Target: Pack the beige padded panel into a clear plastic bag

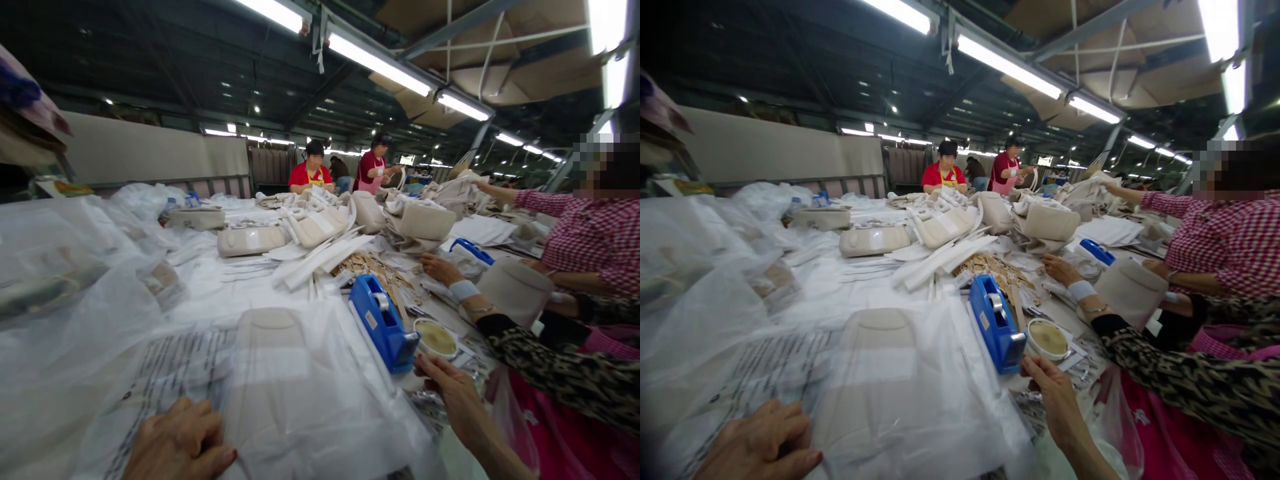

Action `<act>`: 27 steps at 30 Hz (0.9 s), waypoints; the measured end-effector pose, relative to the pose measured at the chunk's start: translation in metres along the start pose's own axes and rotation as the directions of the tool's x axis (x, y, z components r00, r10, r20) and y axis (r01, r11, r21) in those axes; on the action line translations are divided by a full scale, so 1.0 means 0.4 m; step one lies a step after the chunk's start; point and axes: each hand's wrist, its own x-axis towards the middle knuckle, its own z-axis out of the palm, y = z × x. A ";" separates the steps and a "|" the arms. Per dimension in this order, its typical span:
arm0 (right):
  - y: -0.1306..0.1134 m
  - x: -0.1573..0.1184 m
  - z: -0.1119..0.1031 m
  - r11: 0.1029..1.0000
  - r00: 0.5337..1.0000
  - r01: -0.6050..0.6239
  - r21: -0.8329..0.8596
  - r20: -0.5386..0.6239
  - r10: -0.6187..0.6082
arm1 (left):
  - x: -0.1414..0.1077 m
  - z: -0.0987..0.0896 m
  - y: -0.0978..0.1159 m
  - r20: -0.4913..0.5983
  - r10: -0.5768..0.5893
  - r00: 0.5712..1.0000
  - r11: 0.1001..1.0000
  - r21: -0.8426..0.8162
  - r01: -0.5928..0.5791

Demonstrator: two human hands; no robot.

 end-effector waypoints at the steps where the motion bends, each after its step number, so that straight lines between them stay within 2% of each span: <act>1: 0.009 0.005 0.001 0.998 1.000 -0.001 -0.059 0.003 0.001 | -0.001 -0.001 0.001 -0.007 -0.001 1.000 1.000 -0.014 0.001; 5: 0.005 0.014 -0.018 0.962 0.998 0.059 -0.265 -0.015 -0.066 | -0.012 -0.008 0.008 -0.041 -0.013 0.999 0.997 -0.075 0.010; 7: -0.018 -0.006 -0.030 0.926 0.991 0.129 -0.355 0.026 -0.128 | -0.019 -0.012 0.013 -0.069 -0.003 0.998 0.993 -0.116 -0.005; 9: -0.057 -0.040 -0.024 0.850 0.958 0.283 -0.444 0.175 -0.227 | -0.024 -0.016 0.016 -0.091 0.016 0.996 0.988 -0.150 -0.029; 10: -0.084 -0.061 -0.011 0.805 0.917 0.382 -0.455 0.298 -0.266 | -0.025 -0.018 0.016 -0.095 0.020 0.995 0.987 -0.160 -0.035; 11: -0.116 -0.085 0.008 0.761 0.852 0.481 -0.436 0.437 -0.288 | -0.025 -0.020 0.015 -0.096 0.026 0.995 0.985 -0.167 -0.041; 12: -0.151 -0.110 0.033 0.726 0.768 0.565 -0.392 0.572 -0.289 | -0.024 -0.022 0.014 -0.094 0.028 0.995 0.984 -0.171 -0.044; 13: -0.189 -0.136 0.063 0.698 0.663 0.635 -0.331 0.697 -0.273 | -0.023 -0.023 0.012 -0.089 0.028 0.996 0.984 -0.175 -0.043; 15: -0.263 -0.183 0.135 0.656 0.445 0.725 -0.210 0.870 -0.213 | -0.023 -0.025 0.008 -0.080 0.029 0.996 0.983 -0.181 -0.043; 17: -0.319 -0.216 0.217 0.615 0.229 0.784 -0.086 0.961 -0.157 | -0.024 -0.026 0.006 -0.079 0.038 0.996 0.981 -0.187 -0.053; 18: -0.338 -0.224 0.259 0.586 0.136 0.810 -0.033 0.982 -0.134 | -0.024 -0.025 0.005 -0.084 0.041 0.996 0.980 -0.190 -0.056; 19: -0.349 -0.229 0.301 0.548 0.062 0.837 0.012 0.991 -0.117 | -0.025 -0.024 0.004 -0.090 0.043 0.995 0.979 -0.193 -0.060; 20: -0.354 -0.229 0.341 0.499 0.013 0.866 0.039 0.995 -0.100 | -0.025 -0.022 0.003 -0.097 0.046 0.994 0.978 -0.197 -0.064; 21: -0.355 -0.228 0.378 0.439 -0.005 0.897 0.042 0.996 -0.087 | -0.025 -0.020 0.002 -0.105 0.050 0.993 0.978 -0.198 -0.070; 22: -0.352 -0.226 0.411 0.378 0.009 0.926 0.020 0.997 -0.074 | -0.024 -0.016 0.001 -0.114 0.054 0.992 0.977 -0.199 -0.076; 23: -0.347 -0.224 0.438 0.321 0.049 0.947 -0.027 0.997 -0.060 | -0.023 -0.013 0.001 -0.123 0.058 0.991 0.977 -0.197 -0.082; 25: -0.339 -0.224 0.478 0.248 0.165 0.957 -0.148 0.985 -0.049 | -0.021 -0.005 0.000 -0.138 0.062 0.989 0.978 -0.190 -0.088; 27: -0.337 -0.224 0.498 0.254 0.273 0.933 -0.257 0.961 -0.031 | -0.019 0.001 0.000 -0.142 0.059 0.988 0.979 -0.183 -0.085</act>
